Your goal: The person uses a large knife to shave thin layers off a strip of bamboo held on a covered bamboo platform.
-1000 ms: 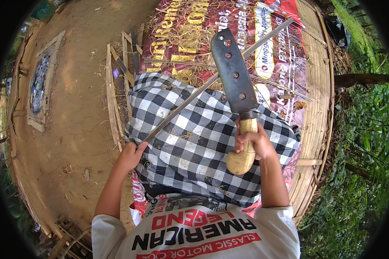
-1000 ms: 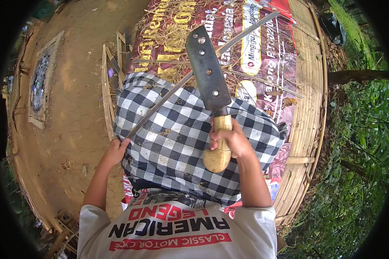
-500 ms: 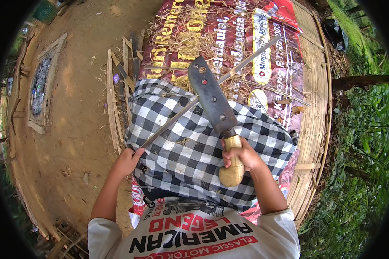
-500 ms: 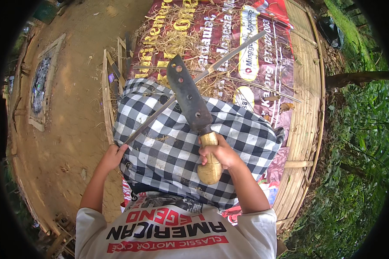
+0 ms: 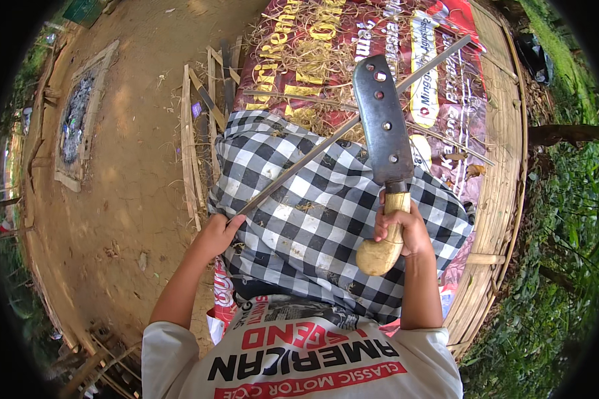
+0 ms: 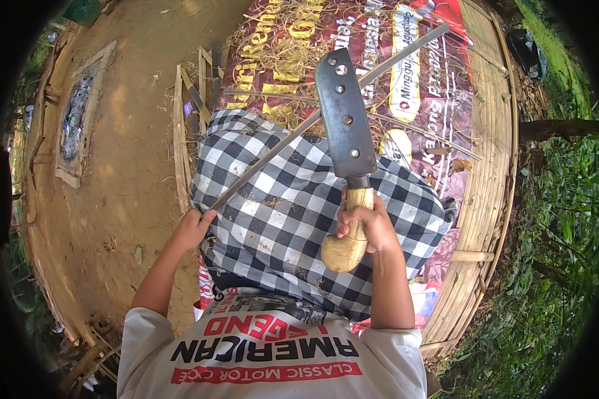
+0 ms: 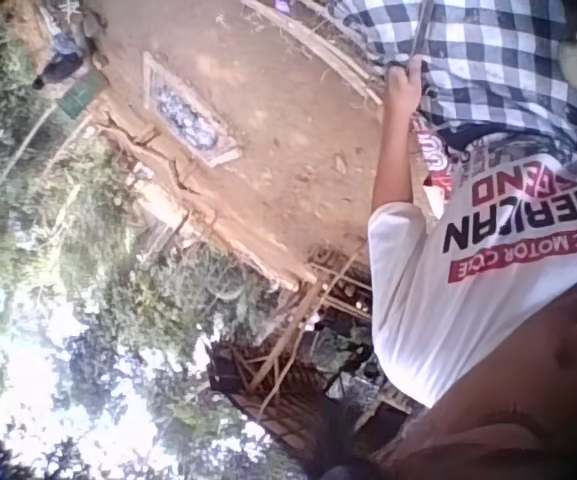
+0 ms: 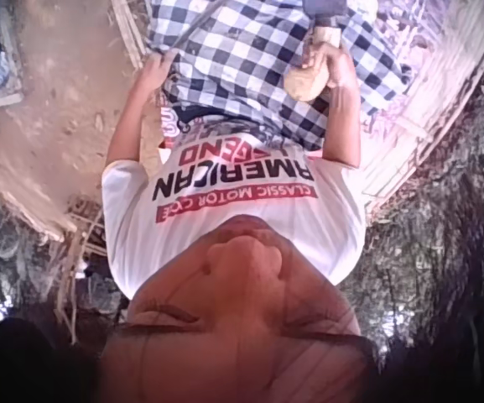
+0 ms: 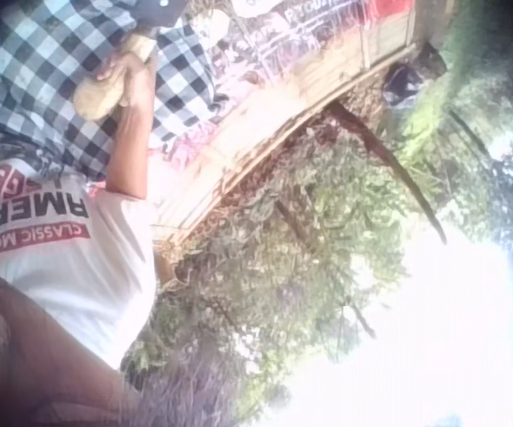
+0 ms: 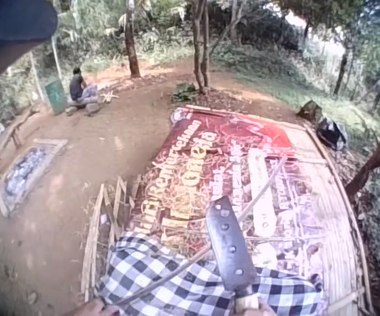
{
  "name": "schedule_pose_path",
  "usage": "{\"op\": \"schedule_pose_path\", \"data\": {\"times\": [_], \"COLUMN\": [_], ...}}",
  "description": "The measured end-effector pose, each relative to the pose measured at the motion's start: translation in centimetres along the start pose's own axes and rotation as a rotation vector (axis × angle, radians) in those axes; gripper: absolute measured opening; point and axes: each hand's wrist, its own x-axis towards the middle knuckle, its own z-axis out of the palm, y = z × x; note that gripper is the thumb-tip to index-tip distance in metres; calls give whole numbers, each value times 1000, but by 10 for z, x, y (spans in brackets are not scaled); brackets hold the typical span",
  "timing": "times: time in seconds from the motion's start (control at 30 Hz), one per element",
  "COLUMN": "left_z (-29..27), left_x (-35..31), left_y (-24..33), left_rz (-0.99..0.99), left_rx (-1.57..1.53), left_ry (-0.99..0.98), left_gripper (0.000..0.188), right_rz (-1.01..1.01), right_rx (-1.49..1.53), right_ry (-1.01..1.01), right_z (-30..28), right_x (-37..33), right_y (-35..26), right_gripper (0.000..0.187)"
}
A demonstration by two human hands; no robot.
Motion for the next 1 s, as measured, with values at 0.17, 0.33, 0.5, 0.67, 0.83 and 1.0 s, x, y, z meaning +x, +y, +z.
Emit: {"op": "schedule_pose_path", "data": {"times": [0.17,0.33,0.5,0.67,0.83,1.0], "left_z": [-4,-5,-3,-1,-6,4], "left_x": [0,-3,0,-3,-2,-2], "left_y": [-10,14,5,5,-4,-5], "left_rz": [10,11,51,54,0,33], "left_rx": [-22,-27,-25,-13,-1,-90], "left_ry": [-65,-43,14,29,-84,-45], "left_gripper": [77,75,75,76,77,77], "right_rz": [209,-8,185,25,181,89], "right_rx": [-236,17,-279,-26,-274,34], "right_ry": [-44,35,-46,35,-57,18], "right_z": [-5,3,-1,8,0,19], "right_x": [-4,-4,-7,-7,-14,-8], "right_y": [19,-2,18,8,15,44], "right_gripper": [32,33,36,34,34,34]}}
